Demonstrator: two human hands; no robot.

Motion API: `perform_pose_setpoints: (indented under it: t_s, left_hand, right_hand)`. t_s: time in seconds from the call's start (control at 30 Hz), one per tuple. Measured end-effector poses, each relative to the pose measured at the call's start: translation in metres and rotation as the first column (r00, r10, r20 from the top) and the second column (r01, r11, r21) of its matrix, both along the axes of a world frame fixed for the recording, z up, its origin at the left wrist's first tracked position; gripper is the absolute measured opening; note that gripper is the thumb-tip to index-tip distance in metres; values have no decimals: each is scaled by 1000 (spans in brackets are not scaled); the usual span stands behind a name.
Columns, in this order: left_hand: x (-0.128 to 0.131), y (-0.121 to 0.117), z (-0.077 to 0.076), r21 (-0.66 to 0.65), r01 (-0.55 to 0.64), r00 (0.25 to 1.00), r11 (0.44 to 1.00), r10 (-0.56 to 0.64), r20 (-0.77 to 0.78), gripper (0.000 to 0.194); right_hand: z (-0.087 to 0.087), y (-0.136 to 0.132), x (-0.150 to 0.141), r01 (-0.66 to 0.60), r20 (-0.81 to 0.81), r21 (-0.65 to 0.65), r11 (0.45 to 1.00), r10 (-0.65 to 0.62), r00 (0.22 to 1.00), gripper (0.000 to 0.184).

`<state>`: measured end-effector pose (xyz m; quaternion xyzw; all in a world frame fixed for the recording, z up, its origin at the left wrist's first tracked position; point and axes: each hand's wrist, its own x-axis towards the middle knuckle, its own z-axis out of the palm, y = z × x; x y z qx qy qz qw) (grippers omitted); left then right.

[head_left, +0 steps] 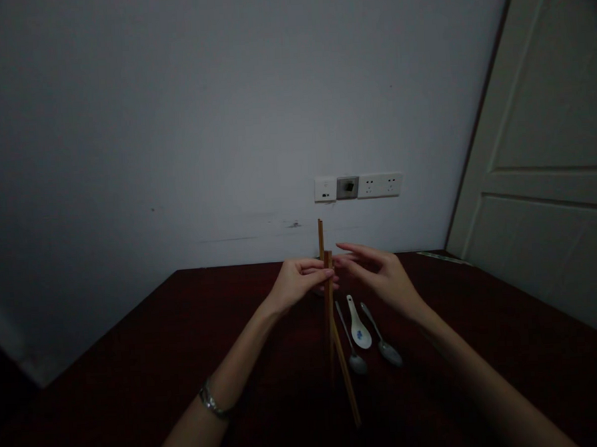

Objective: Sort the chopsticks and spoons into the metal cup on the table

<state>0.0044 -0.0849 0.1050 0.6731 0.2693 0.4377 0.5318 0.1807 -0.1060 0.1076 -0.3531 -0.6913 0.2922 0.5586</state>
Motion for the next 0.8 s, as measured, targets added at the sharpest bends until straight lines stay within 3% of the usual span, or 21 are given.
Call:
perform_pose_setpoints:
  t_s: [0.1,0.3,0.53,0.8]
  left_hand:
    - [-5,-2,8,41,-91,996,995,92,-13,25]
    - [-11,1,13,67,-216,976,974,212,54,24]
    - [-7,2,10,53,-233,971,971,229,68,25]
    - [-8,4,9,-3,-241,970,971,241,40,22]
  right_hand:
    - [0,3,3,8,-27,-109,994,-11,1000,31]
    - [-6,2,-8,-203,46,-365,909,235,971,27]
    - [-29,7,-31,-229,-84,-377,897,214,973,29]
    - [-34,9,-37,-224,-144,-373,901,182,973,31]
